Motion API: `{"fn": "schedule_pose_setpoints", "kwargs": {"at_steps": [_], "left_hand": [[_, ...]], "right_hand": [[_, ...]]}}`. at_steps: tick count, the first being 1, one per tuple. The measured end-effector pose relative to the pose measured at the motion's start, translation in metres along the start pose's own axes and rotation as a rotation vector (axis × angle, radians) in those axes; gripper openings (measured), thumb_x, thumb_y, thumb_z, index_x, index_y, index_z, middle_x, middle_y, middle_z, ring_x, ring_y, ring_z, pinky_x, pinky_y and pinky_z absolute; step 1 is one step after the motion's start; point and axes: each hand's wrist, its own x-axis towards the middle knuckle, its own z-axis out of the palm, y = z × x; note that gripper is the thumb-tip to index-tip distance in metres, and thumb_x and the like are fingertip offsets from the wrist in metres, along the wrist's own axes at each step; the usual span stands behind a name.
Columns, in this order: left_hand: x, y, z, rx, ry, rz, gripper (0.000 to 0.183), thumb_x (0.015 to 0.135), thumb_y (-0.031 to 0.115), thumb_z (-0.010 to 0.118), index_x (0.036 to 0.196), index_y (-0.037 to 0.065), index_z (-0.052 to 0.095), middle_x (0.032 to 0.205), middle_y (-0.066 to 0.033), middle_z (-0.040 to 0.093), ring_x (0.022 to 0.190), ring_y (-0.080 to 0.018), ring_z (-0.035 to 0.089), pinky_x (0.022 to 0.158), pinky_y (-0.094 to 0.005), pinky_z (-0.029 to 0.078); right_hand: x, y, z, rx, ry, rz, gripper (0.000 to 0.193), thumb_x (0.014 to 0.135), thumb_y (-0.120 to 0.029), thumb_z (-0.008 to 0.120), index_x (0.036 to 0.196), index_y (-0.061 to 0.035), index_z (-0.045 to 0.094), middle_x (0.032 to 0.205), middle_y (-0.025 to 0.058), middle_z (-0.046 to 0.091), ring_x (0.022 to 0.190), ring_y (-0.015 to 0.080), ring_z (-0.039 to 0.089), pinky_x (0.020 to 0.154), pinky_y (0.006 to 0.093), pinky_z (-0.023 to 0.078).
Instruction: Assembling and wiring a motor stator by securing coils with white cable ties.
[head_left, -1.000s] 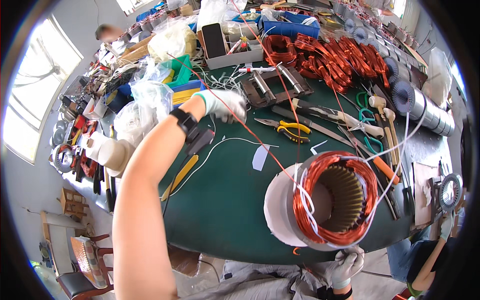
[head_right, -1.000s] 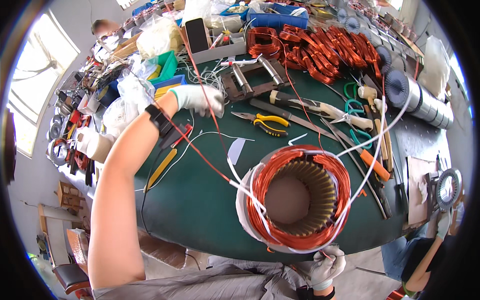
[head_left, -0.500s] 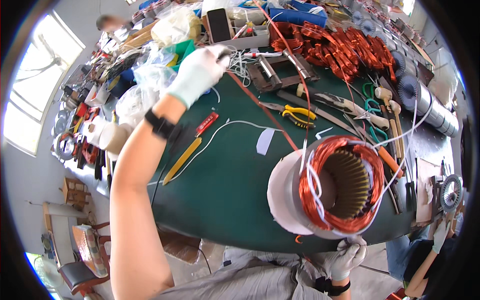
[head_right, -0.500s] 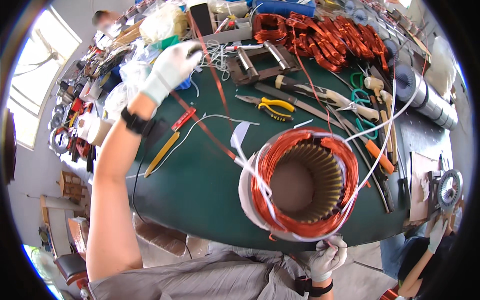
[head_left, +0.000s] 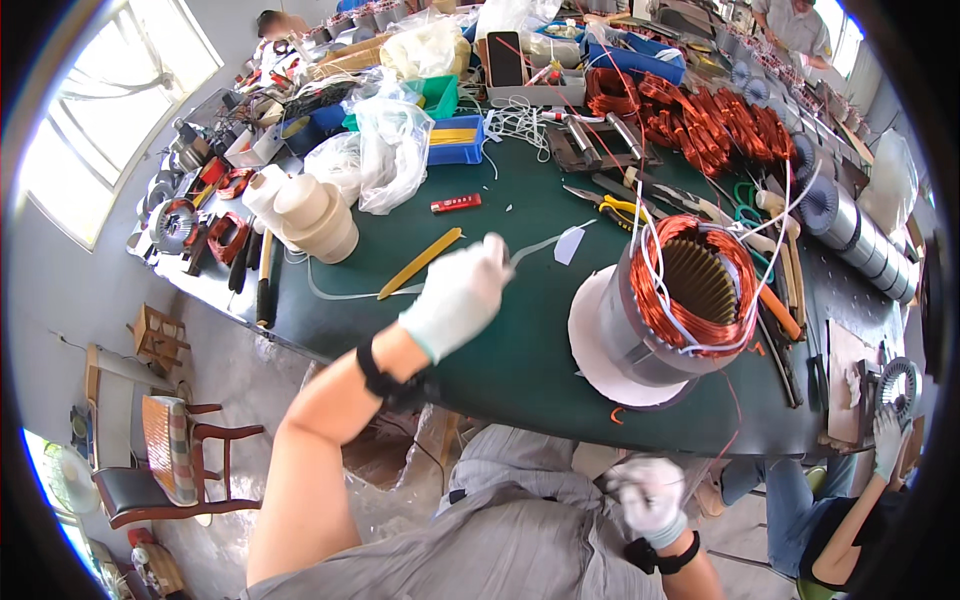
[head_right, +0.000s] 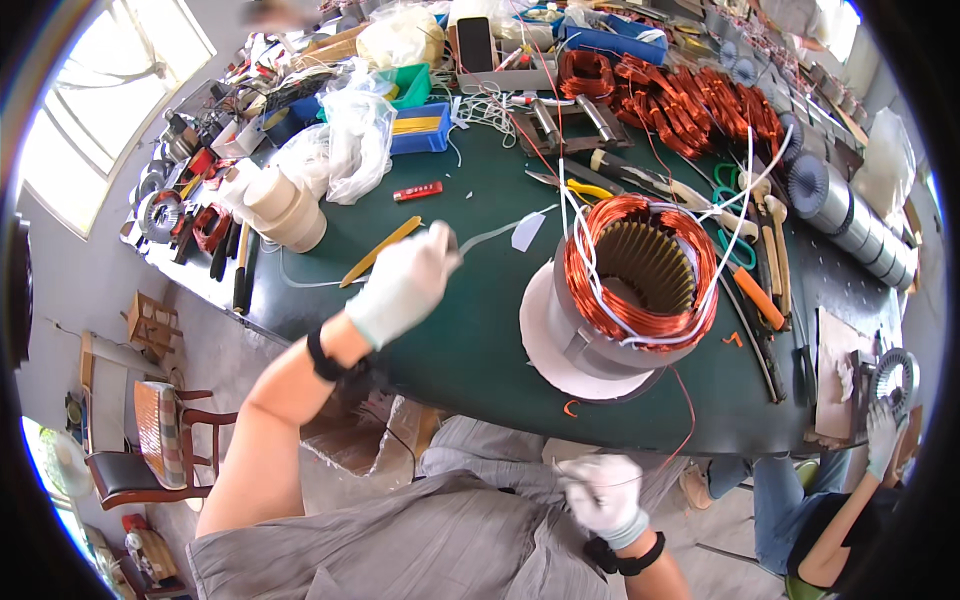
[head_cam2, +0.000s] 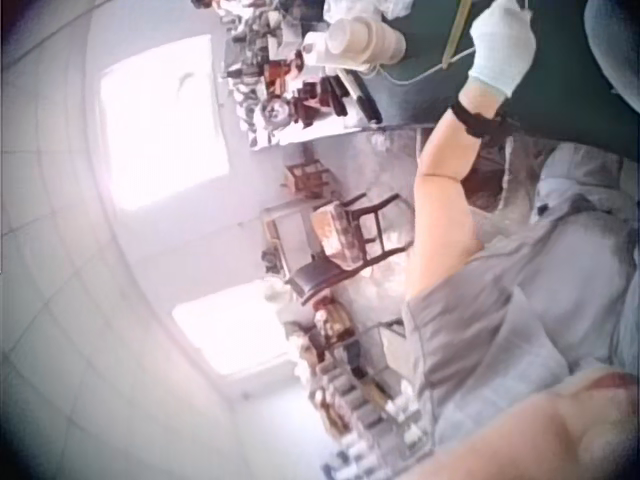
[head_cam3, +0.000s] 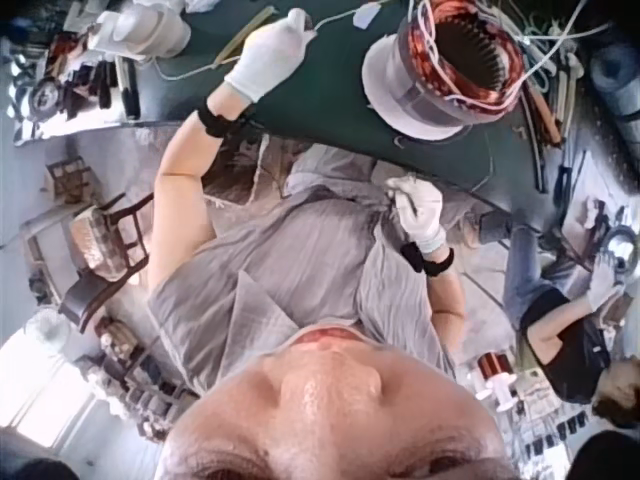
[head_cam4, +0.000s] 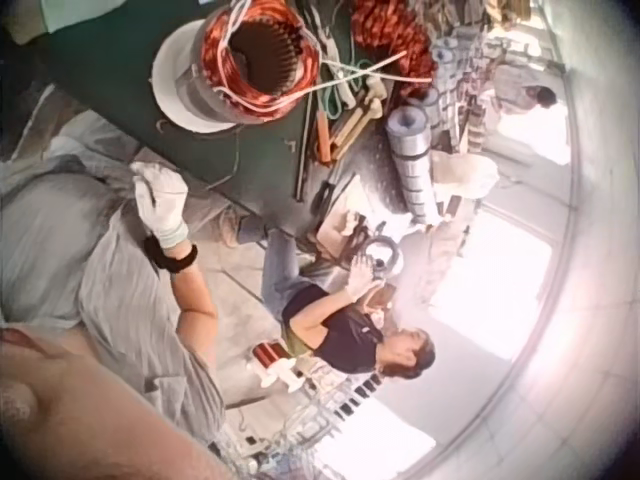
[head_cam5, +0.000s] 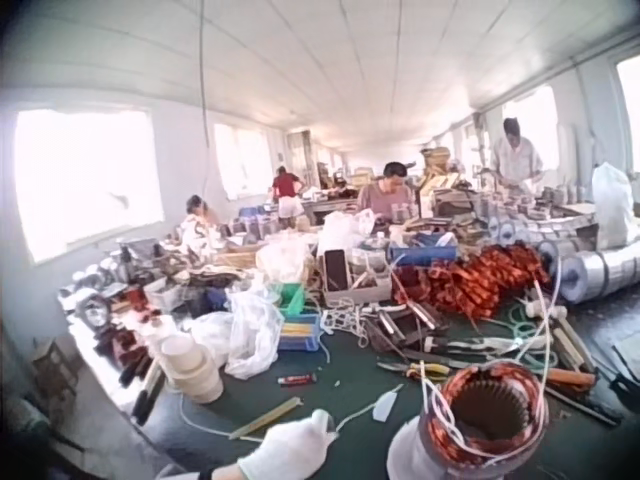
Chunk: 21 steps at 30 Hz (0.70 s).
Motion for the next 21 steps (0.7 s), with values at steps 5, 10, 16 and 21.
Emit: {"fn": "schedule_pose_setpoints", "kwargs": {"at_steps": [5,10,16,21], "left_hand": [[-0.123,0.061,-0.01,-0.252,-0.207,0.105,0.019,0.097,0.02,0.058,0.102,0.003,0.051,0.072,-0.0182,0.064,0.068,-0.0401,0.066,0.058,-0.0458,0.052],[-0.191,0.078,0.007,-0.179,-0.317,0.22,0.021,0.096,0.022,0.061,0.103,0.004,0.053,0.07,-0.0151,0.064,0.062,-0.0327,0.067,0.053,-0.0436,0.051],[-0.22,0.065,0.026,-0.15,-0.504,0.303,0.024,0.094,0.026,0.06,0.107,0.006,0.055,0.075,-0.013,0.066,0.066,-0.0338,0.068,0.056,-0.0457,0.053],[-0.191,0.071,0.014,-0.232,-0.105,0.498,0.03,0.087,0.02,0.066,0.114,0.007,0.062,0.113,-0.0088,0.068,0.102,-0.0284,0.066,0.089,-0.0418,0.053]], "right_hand": [[0.019,-0.018,0.049,0.758,-0.224,0.545,0.024,0.103,-0.02,0.053,0.104,-0.0008,0.066,0.106,0.0097,0.07,0.091,0.0215,0.069,0.08,0.0326,0.054],[0.06,-0.033,0.079,1.486,-0.055,0.843,0.035,0.102,-0.039,0.057,0.096,-0.0048,0.063,0.102,0.008,0.064,0.088,0.0191,0.059,0.089,0.037,0.051],[0.048,-0.016,0.059,1.886,0.086,0.773,0.026,0.103,-0.034,0.056,0.103,-0.0094,0.064,0.087,0.0018,0.057,0.063,0.0084,0.039,0.059,0.0253,0.034],[0.027,-0.038,0.042,0.694,-0.26,0.756,0.029,0.106,-0.026,0.052,0.101,-0.0007,0.065,0.082,0.0015,0.06,0.072,0.0077,0.052,0.067,0.0228,0.044]]}}
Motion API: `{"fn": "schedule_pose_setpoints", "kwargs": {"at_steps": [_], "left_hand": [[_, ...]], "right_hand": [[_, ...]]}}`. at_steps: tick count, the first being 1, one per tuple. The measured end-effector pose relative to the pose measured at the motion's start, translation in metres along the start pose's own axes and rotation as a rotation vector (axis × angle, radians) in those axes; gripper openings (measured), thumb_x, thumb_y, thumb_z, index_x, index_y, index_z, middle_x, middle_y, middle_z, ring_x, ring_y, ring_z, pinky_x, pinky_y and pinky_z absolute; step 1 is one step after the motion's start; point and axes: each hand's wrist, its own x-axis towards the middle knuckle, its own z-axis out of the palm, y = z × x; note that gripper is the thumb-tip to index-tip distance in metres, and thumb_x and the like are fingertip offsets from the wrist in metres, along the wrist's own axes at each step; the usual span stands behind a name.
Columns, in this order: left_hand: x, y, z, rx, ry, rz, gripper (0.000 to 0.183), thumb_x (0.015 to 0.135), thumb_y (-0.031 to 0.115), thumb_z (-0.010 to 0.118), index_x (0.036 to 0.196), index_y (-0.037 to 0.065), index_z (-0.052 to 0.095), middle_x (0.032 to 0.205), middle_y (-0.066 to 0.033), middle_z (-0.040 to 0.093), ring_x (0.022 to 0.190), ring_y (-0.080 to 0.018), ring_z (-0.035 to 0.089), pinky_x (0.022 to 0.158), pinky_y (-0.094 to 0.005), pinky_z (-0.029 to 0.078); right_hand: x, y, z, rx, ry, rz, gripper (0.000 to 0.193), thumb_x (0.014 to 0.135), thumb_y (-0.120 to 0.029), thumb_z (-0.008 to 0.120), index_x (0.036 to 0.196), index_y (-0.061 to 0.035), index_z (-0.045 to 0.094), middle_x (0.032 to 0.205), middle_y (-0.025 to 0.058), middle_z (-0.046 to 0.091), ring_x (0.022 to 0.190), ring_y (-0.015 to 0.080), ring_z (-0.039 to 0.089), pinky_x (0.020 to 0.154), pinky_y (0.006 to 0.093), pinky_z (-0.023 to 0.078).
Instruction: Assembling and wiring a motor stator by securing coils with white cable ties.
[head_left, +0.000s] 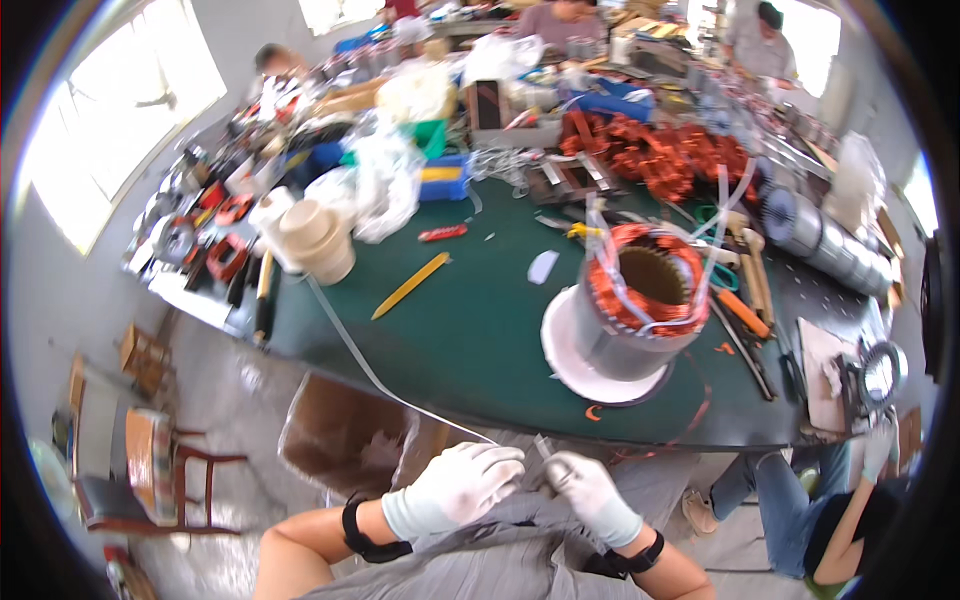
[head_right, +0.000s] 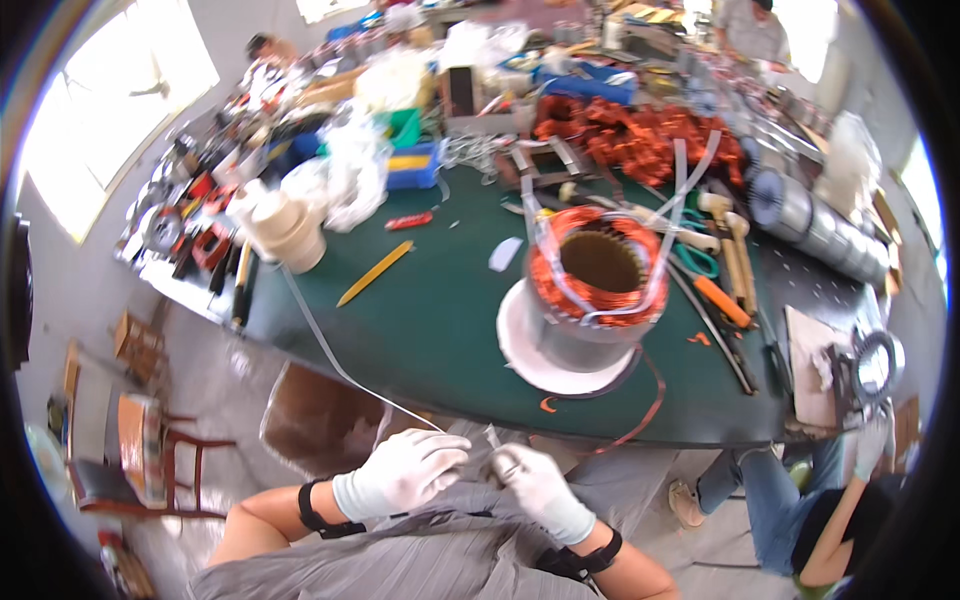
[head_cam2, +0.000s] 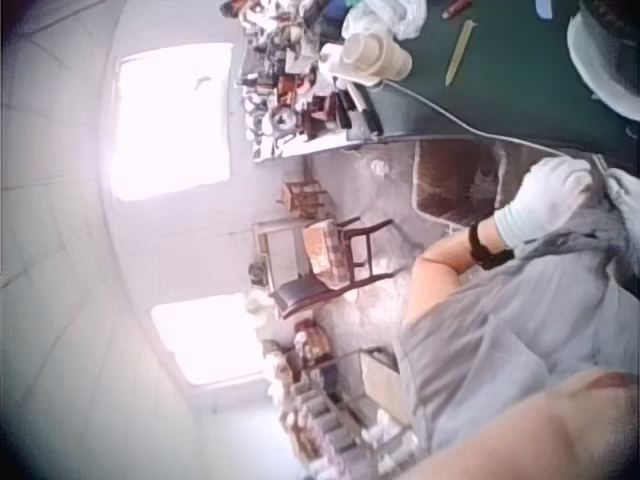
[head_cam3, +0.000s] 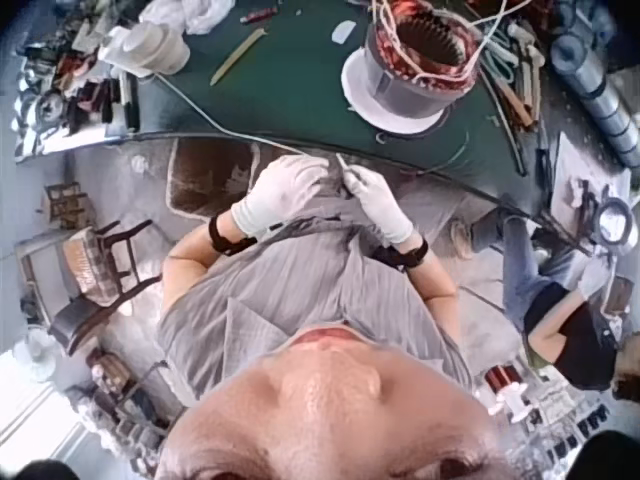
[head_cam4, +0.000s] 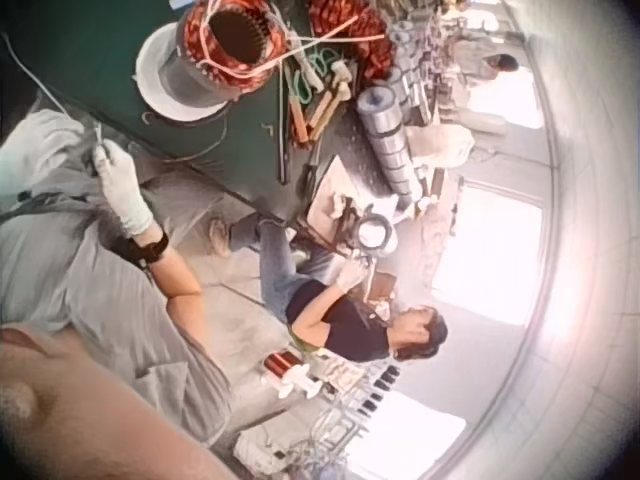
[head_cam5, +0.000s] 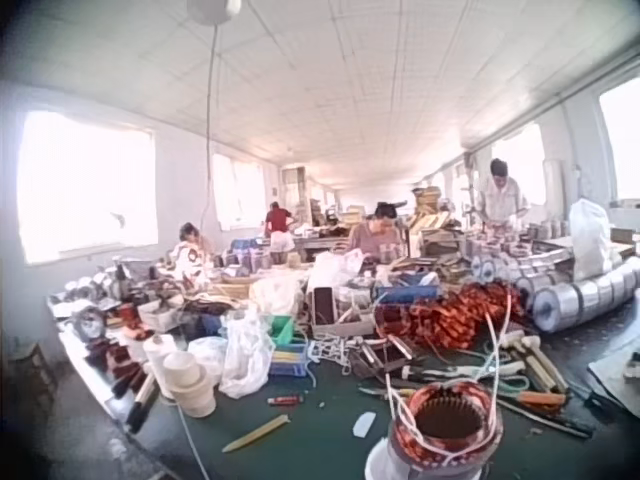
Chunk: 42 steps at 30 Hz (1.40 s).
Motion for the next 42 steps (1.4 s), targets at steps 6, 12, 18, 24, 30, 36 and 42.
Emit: {"fn": "schedule_pose_setpoints", "kwargs": {"at_steps": [6,12,18,24,30,36,42], "left_hand": [[0.037,0.017,0.0,0.261,-0.099,0.336,0.034,0.085,0.019,0.061,0.117,0.007,0.065,0.121,-0.0069,0.067,0.121,-0.0264,0.058,0.106,-0.0429,0.044],[0.05,0.017,0.012,0.215,-0.145,0.334,0.036,0.084,0.021,0.061,0.117,0.008,0.065,0.095,-0.0058,0.065,0.098,-0.0247,0.061,0.09,-0.0415,0.048],[0.052,0.003,0.016,-0.238,0.074,-0.172,0.016,0.084,0.009,0.064,0.099,0.006,0.07,0.085,-0.0089,0.063,0.083,-0.03,0.062,0.078,-0.0392,0.05],[0.058,0.022,0.031,-0.887,-0.094,-0.656,0.019,0.089,0.014,0.068,0.102,0.0,0.071,0.1,-0.0066,0.07,0.09,-0.0114,0.064,0.081,-0.0267,0.05],[0.071,0.034,0.043,-1.264,-0.22,-0.734,0.034,0.094,0.017,0.067,0.12,-0.005,0.063,0.098,-0.0024,0.065,0.084,-0.0071,0.057,0.078,-0.0231,0.049],[0.074,0.039,0.056,-1.31,-0.327,-0.741,0.021,0.093,0.011,0.067,0.11,-0.002,0.066,0.103,-0.0042,0.067,0.098,-0.0092,0.06,0.085,-0.0271,0.05],[0.067,0.043,0.072,-0.567,0.018,-0.163,0.012,0.082,0.005,0.07,0.094,0.002,0.067,0.09,-0.0123,0.064,0.083,-0.0325,0.062,0.074,-0.0384,0.051]], "right_hand": [[-0.017,0.031,-0.002,0.151,-0.04,0.048,0.026,0.107,-0.018,0.049,0.101,0.002,0.064,0.08,-0.0013,0.056,0.072,0.0079,0.048,0.068,0.0253,0.044],[-0.041,0.026,-0.007,0.003,0.108,0.079,0.023,0.104,-0.018,0.051,0.107,-0.0003,0.065,0.081,-0.001,0.059,0.073,0.009,0.053,0.069,0.026,0.047],[-0.072,-0.008,-0.028,0.221,0.209,-0.161,0.055,0.099,-0.018,0.051,0.15,-0.0003,0.04,0.094,0.0023,0.056,0.076,0.0077,0.052,0.072,0.0233,0.045],[-0.075,0.004,-0.03,0.255,0.188,-0.201,0.075,0.086,0.0,0.041,0.158,0.0013,0.02,0.092,0.0051,0.059,0.071,0.0087,0.052,0.069,0.0242,0.047],[-0.085,0.021,-0.023,0.041,0.149,-0.242,0.079,0.084,0.004,0.042,0.157,0.0061,0.016,0.088,0.0098,0.061,0.068,0.0141,0.055,0.071,0.028,0.049],[-0.085,0.026,-0.016,-0.047,0.225,-0.235,0.078,0.086,0.004,0.044,0.157,0.0077,0.011,0.098,0.0148,0.064,0.079,0.018,0.061,0.081,0.0288,0.05],[-0.07,0.02,-0.021,0.369,0.35,0.018,0.037,0.096,-0.014,0.066,0.127,0.0027,0.054,0.11,0.0027,0.061,0.093,0.007,0.056,0.084,0.0241,0.048]]}}
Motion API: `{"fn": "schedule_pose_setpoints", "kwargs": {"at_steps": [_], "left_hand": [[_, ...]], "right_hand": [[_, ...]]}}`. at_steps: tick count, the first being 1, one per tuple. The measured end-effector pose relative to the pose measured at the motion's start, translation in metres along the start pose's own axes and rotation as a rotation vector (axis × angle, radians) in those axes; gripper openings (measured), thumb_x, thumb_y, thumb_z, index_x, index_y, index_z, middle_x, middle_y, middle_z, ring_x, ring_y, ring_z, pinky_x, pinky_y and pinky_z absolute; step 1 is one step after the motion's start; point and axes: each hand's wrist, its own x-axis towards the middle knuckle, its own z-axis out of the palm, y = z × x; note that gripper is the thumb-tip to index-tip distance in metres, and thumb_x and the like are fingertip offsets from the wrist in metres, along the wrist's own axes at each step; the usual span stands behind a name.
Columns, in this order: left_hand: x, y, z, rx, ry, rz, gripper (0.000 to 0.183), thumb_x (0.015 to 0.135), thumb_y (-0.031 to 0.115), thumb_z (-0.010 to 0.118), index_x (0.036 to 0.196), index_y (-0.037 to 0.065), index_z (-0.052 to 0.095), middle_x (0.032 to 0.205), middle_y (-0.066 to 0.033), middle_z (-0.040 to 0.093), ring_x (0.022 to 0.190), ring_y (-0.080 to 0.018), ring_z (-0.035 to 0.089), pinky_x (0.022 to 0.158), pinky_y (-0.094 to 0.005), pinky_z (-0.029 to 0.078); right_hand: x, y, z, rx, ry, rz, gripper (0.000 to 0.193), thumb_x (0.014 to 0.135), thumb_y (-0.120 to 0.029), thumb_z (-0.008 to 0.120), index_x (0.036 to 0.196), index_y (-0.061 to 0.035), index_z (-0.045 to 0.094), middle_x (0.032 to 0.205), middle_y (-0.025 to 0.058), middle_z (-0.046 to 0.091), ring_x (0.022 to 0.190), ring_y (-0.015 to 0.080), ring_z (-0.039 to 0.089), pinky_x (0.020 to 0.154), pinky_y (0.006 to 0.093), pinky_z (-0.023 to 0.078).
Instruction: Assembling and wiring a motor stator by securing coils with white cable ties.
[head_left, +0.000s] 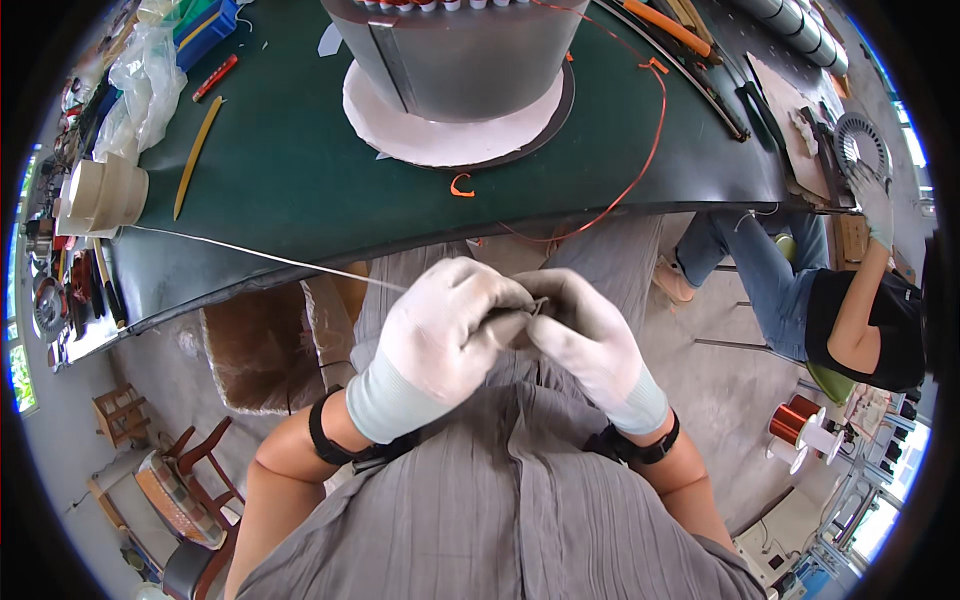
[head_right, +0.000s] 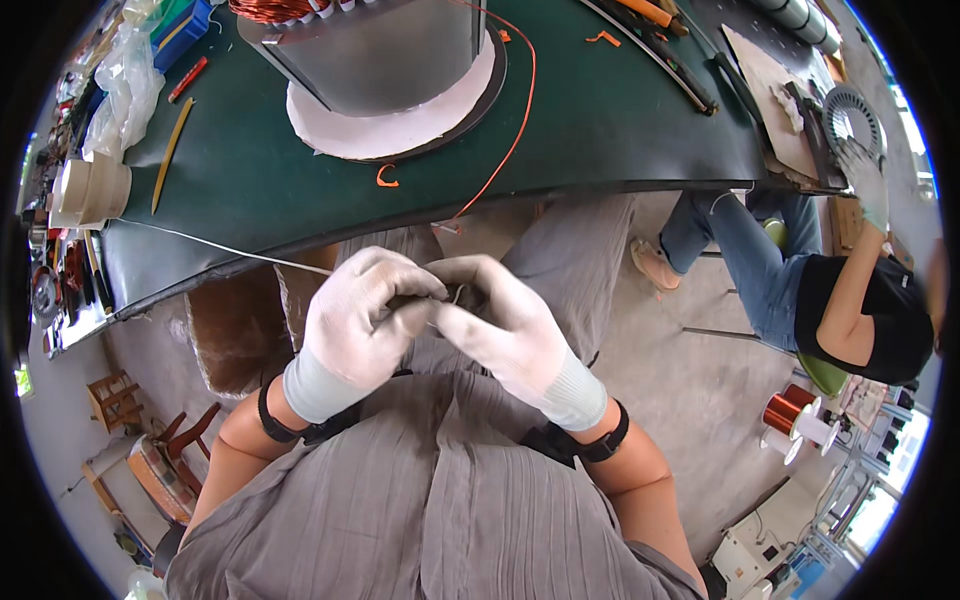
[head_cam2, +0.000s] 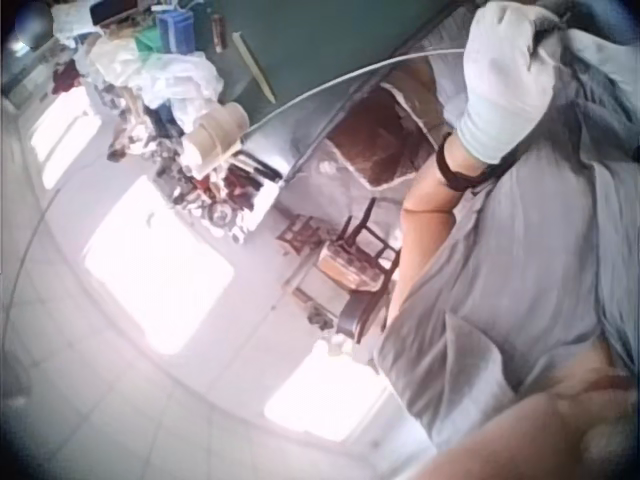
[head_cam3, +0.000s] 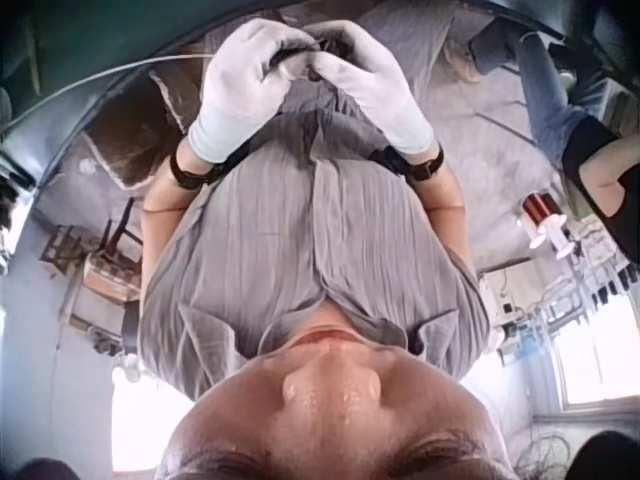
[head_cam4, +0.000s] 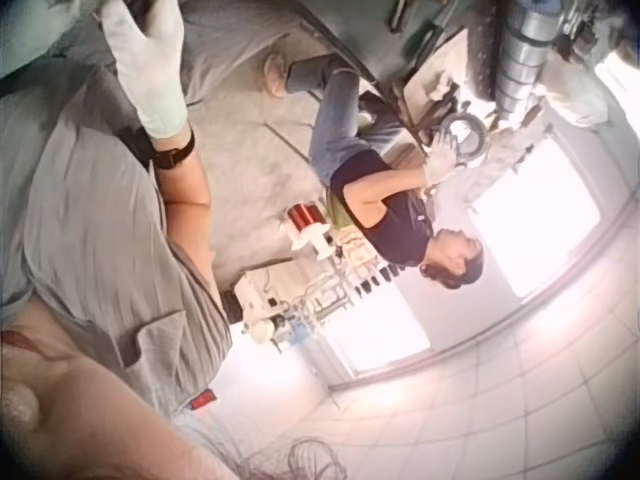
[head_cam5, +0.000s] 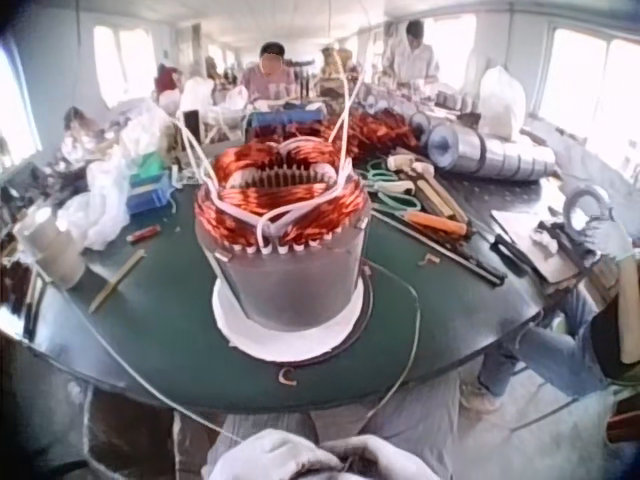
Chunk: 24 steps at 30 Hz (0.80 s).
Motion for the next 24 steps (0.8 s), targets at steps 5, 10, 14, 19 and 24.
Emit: {"fn": "schedule_pose_setpoints", "kwargs": {"at_steps": [5,10,14,19,24], "left_hand": [[-0.002,0.005,-0.002,-0.051,0.138,-0.093,0.009,0.085,0.002,0.068,0.094,0.003,0.067,0.09,-0.0116,0.063,0.076,-0.0253,0.063,0.065,-0.0343,0.05],[-0.005,0.01,-0.01,-0.118,0.05,-0.172,0.009,0.088,0.006,0.068,0.096,0.003,0.069,0.089,-0.0095,0.063,0.076,-0.0199,0.062,0.065,-0.0316,0.05],[-0.006,0.009,-0.011,-0.142,0.098,-0.171,0.009,0.088,0.006,0.068,0.096,0.002,0.069,0.09,-0.0094,0.063,0.077,-0.0183,0.062,0.066,-0.03,0.05],[-0.008,0.007,-0.008,-0.431,0.262,-0.25,0.009,0.09,0.001,0.064,0.098,-0.002,0.067,0.092,-0.0064,0.066,0.079,-0.0117,0.065,0.069,-0.025,0.051],[-0.007,0.018,-0.013,-0.984,0.127,-0.505,0.011,0.086,-0.003,0.07,0.097,-0.002,0.068,0.099,-0.0113,0.071,0.09,-0.0144,0.069,0.081,-0.0263,0.055]], "right_hand": [[0.003,0.003,0.002,-0.068,0.096,-0.01,0.022,0.094,-0.013,0.07,0.109,0.0001,0.06,0.093,-0.0017,0.062,0.08,0.0016,0.054,0.069,0.0193,0.046],[0.002,0.003,0.002,-0.116,0.098,-0.015,0.015,0.096,-0.014,0.068,0.101,-0.0005,0.064,0.088,-0.0032,0.063,0.078,0.0016,0.054,0.068,0.0198,0.046],[0.003,0.004,0.002,-0.042,0.006,-0.037,0.013,0.098,-0.013,0.063,0.101,0.0002,0.065,0.09,-0.0031,0.064,0.079,0.0017,0.054,0.068,0.0194,0.045],[-0.001,0.001,-0.004,0.005,0.069,0.0,0.012,0.096,-0.008,0.062,0.103,0.0009,0.065,0.092,-0.0031,0.065,0.081,0.0017,0.054,0.069,0.0185,0.044],[-0.001,0.006,0.001,-0.175,0.22,-0.158,0.016,0.093,-0.005,0.067,0.106,0.0023,0.072,0.089,-0.0006,0.07,0.076,0.0017,0.057,0.067,0.0184,0.046]]}}
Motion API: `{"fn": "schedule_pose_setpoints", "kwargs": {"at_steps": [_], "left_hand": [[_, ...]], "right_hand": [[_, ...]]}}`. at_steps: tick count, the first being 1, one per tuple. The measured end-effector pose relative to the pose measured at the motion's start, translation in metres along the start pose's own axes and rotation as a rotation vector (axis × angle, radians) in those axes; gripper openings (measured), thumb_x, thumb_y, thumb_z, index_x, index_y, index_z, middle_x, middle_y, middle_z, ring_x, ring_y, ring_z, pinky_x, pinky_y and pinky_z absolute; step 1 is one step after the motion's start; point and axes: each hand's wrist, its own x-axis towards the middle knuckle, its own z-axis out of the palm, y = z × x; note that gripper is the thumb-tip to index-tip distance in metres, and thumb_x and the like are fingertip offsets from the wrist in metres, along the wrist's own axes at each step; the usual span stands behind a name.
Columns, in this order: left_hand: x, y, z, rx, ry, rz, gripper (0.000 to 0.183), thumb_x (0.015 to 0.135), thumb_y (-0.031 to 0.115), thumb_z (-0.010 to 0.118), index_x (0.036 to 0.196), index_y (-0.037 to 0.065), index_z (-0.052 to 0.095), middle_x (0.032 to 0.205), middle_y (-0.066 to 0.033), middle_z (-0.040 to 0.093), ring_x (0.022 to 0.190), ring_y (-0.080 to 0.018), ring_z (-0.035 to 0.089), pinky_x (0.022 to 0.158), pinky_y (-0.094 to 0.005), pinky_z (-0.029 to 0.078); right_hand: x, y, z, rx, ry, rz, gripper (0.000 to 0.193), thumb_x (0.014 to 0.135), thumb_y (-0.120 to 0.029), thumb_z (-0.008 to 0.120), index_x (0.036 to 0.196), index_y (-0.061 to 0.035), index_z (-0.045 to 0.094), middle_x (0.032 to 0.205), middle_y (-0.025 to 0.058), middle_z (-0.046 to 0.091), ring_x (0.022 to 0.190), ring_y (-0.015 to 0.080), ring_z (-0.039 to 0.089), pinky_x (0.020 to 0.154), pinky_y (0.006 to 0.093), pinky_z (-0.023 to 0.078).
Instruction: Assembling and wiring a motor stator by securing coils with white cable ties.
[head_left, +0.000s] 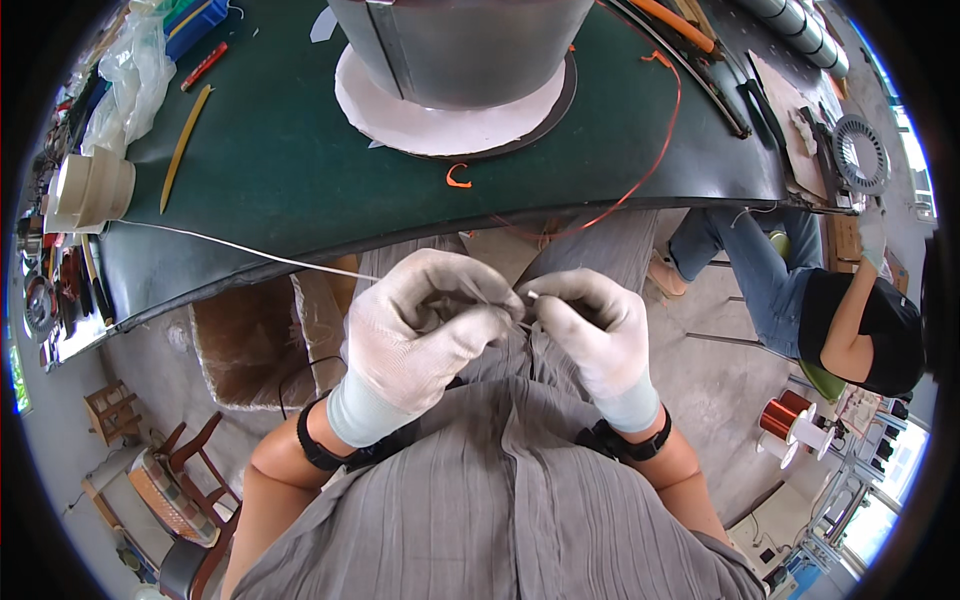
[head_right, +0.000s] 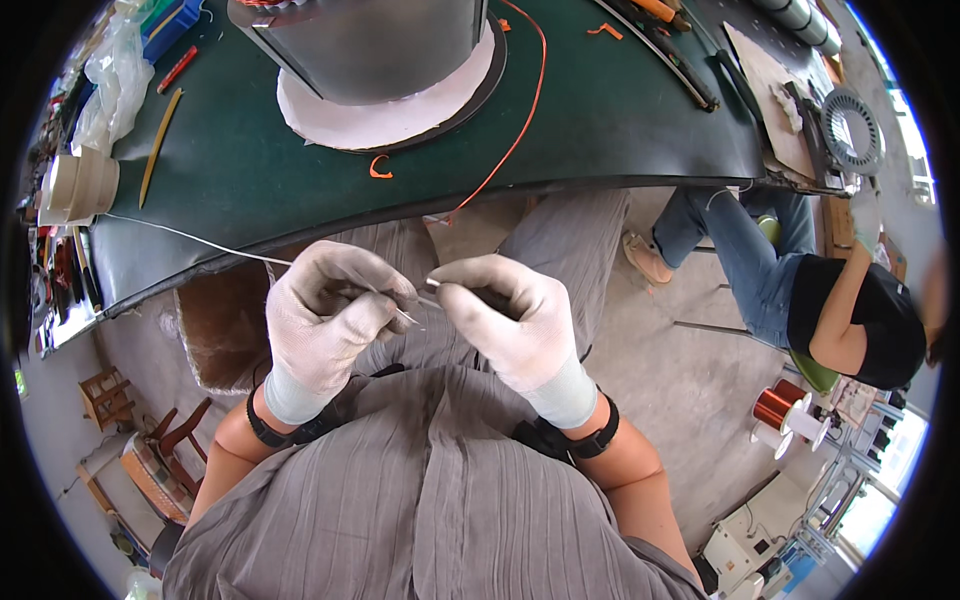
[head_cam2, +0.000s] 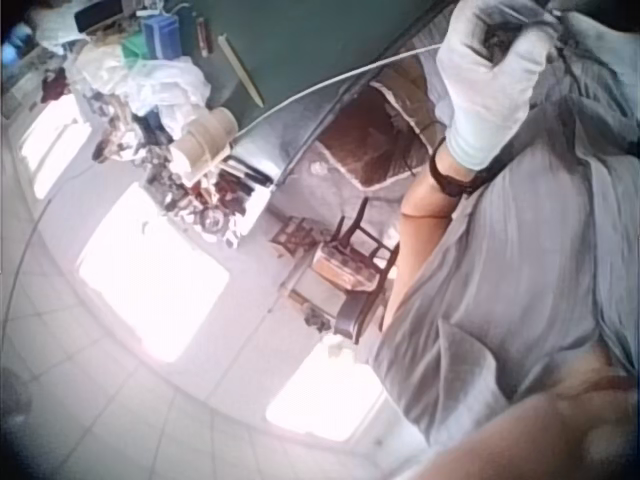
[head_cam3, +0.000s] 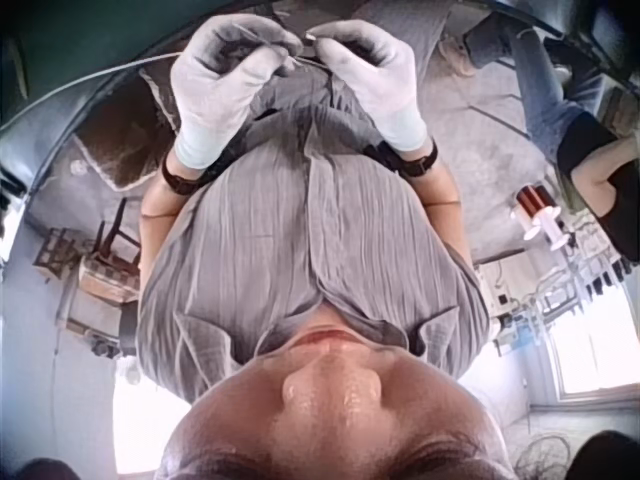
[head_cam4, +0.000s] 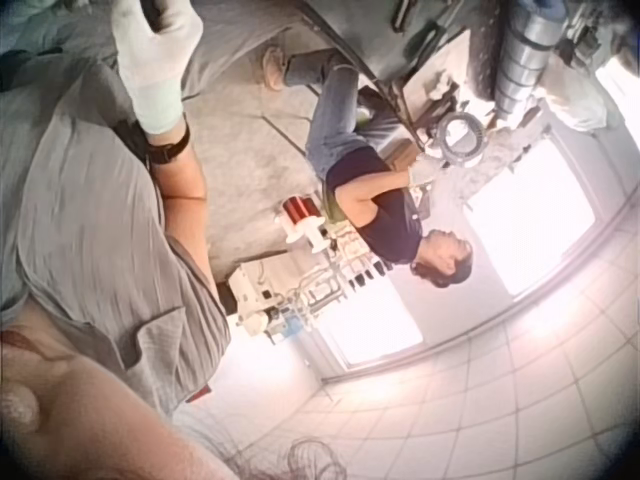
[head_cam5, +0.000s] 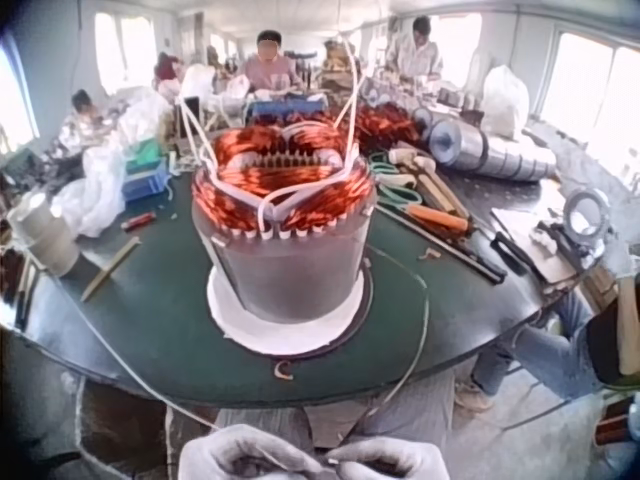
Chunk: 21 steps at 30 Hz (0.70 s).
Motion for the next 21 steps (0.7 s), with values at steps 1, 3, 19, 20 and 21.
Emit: {"fn": "schedule_pose_setpoints", "kwargs": {"at_steps": [1,3,19,20,21], "left_hand": [[0.002,-0.002,-0.003,-0.001,-0.001,-0.002,0.011,0.086,-0.003,0.07,0.097,-0.002,0.068,0.099,-0.0113,0.071,0.09,-0.0144,0.069,0.081,-0.0263,0.055],[0.008,-0.01,-0.01,0.241,-0.203,0.303,0.009,0.083,-0.001,0.074,0.09,-0.001,0.069,0.101,-0.012,0.071,0.092,-0.0162,0.069,0.079,-0.0292,0.055],[0.005,-0.013,-0.005,0.908,-0.156,0.381,0.021,0.08,0.003,0.072,0.1,0.0,0.073,0.087,-0.0116,0.07,0.074,-0.0206,0.068,0.067,-0.0292,0.052],[0.005,-0.012,-0.005,0.909,-0.156,0.38,0.021,0.08,0.003,0.072,0.1,0.0,0.073,0.087,-0.0116,0.07,0.074,-0.0206,0.068,0.067,-0.0292,0.052],[0.004,-0.011,-0.004,0.904,-0.141,0.355,0.022,0.079,0.001,0.072,0.101,0.0,0.073,0.087,-0.0119,0.07,0.073,-0.0208,0.068,0.067,-0.0293,0.052]], "right_hand": [[-0.001,0.0,0.001,0.0,0.002,0.002,0.016,0.093,-0.005,0.067,0.106,0.0023,0.072,0.089,-0.0006,0.07,0.076,0.0017,0.057,0.067,0.0184,0.046],[-0.002,-0.002,0.004,0.013,-0.015,0.01,0.018,0.093,-0.005,0.068,0.108,0.0029,0.073,0.09,0.0004,0.071,0.078,0.0025,0.06,0.068,0.019,0.048],[0.003,0.005,0.0,-0.165,0.099,-0.36,0.017,0.085,0.002,0.071,0.101,0.0033,0.075,0.074,0.003,0.062,0.065,0.0082,0.049,0.059,0.0243,0.039],[0.003,0.003,0.0,-0.207,0.091,-0.357,0.017,0.085,0.002,0.071,0.101,0.0034,0.075,0.074,0.0032,0.063,0.066,0.0083,0.049,0.059,0.024,0.04],[0.003,0.003,0.0,-0.207,0.092,-0.357,0.017,0.085,0.002,0.071,0.101,0.0034,0.075,0.074,0.0032,0.063,0.066,0.0083,0.049,0.059,0.024,0.04]]}}
